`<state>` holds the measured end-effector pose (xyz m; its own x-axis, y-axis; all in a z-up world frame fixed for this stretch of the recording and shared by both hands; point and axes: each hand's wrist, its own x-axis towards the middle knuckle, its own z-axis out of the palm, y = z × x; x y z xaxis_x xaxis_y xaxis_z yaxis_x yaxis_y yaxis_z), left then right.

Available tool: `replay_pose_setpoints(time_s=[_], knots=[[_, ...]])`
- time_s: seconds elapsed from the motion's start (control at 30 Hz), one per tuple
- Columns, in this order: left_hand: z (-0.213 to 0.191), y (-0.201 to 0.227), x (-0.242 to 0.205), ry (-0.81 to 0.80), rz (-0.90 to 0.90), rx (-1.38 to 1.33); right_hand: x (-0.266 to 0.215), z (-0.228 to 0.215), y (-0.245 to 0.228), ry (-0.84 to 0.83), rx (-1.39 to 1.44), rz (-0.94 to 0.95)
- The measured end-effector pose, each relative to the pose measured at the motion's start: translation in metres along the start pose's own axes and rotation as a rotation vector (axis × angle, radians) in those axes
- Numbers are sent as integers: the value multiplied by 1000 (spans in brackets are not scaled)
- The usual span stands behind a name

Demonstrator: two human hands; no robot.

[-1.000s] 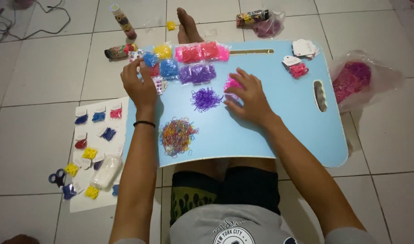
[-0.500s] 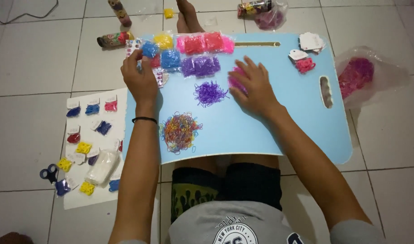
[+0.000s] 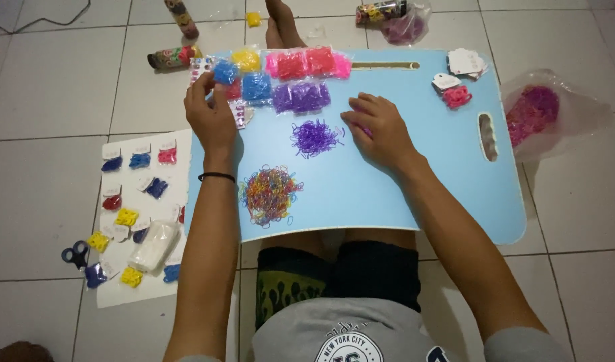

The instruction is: Sorting small colorful rubber bands into piles by color on a light blue tray.

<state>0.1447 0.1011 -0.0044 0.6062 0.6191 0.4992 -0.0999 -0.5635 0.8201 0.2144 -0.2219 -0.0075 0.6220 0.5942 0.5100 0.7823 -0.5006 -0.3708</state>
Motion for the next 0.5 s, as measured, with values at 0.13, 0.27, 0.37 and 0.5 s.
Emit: replay_pose_setpoints(time_s=[0.13, 0.27, 0.37, 0.5], knots=[[3, 1, 0, 10, -18, -33, -3, 8, 11, 11, 64, 90], [2, -5, 1, 12, 0, 1, -5, 2, 5, 16, 81, 24], [4, -9, 2, 17, 12, 13, -1, -10, -11, -34, 33, -53], [3, -10, 2, 13, 7, 10, 1, -11, -17, -40, 3, -71]])
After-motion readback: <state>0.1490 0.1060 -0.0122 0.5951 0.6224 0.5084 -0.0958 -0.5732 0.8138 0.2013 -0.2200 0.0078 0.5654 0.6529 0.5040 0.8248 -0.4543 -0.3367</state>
